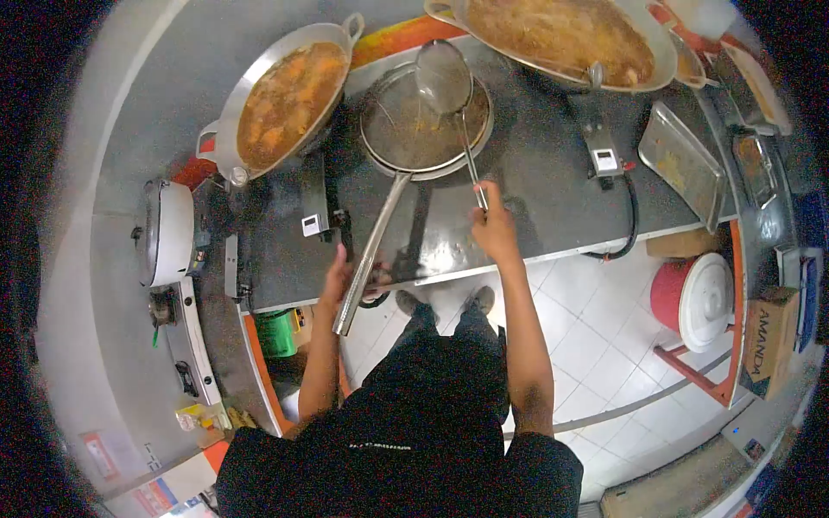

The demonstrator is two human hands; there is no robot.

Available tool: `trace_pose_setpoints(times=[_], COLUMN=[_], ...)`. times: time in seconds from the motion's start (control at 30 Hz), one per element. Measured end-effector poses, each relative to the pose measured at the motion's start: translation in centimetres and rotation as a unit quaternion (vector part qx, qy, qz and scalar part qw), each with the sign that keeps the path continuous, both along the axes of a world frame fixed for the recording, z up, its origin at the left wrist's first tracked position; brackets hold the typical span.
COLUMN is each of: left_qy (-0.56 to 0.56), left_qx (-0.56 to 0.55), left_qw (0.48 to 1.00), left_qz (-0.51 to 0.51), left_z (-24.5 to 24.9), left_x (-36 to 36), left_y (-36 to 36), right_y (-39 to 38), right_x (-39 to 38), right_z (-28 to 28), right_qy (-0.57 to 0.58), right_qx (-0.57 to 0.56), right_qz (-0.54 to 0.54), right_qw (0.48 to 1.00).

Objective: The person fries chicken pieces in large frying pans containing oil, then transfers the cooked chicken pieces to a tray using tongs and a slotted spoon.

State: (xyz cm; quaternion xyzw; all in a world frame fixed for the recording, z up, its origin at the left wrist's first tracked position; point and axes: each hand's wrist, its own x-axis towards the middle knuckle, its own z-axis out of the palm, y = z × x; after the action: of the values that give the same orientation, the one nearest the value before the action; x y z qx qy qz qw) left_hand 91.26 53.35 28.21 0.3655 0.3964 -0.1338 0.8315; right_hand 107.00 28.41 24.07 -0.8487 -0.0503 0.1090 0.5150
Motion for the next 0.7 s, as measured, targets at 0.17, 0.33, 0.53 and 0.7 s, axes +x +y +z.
trace_pose_setpoints(times=[0.17,0.33,0.53,0.7], left_qy=[-0.065,-0.057,-0.076,-0.085], left_qx=[-0.002,0.288,0.516,0.561], left_qw=[0.986,0.934,0.803,0.769], left_qz=[-0.155,-0.206,-0.288,-0.295], left_z=[1.7,8.7,10.7,11.3], left_x=[-0.5,-1.1,-0.6,-1.8], left_y=[-0.4,-1.7,1.3,1.2], right_y=[0.0,0.9,-2.6,-3.4], right_x=[1.1,0.9,-1.9,-2.6], right_z=[1.5,-0.2,-1.5,-2.2], right_qy=[-0.088,-0.155,-0.127,-0.143], right_qx=[-0.170,-0.234,-0.360,-0.270], right_qz=[-0.037,-0.023,0.056,0.004], right_qw=[0.981,0.960,0.922,0.952])
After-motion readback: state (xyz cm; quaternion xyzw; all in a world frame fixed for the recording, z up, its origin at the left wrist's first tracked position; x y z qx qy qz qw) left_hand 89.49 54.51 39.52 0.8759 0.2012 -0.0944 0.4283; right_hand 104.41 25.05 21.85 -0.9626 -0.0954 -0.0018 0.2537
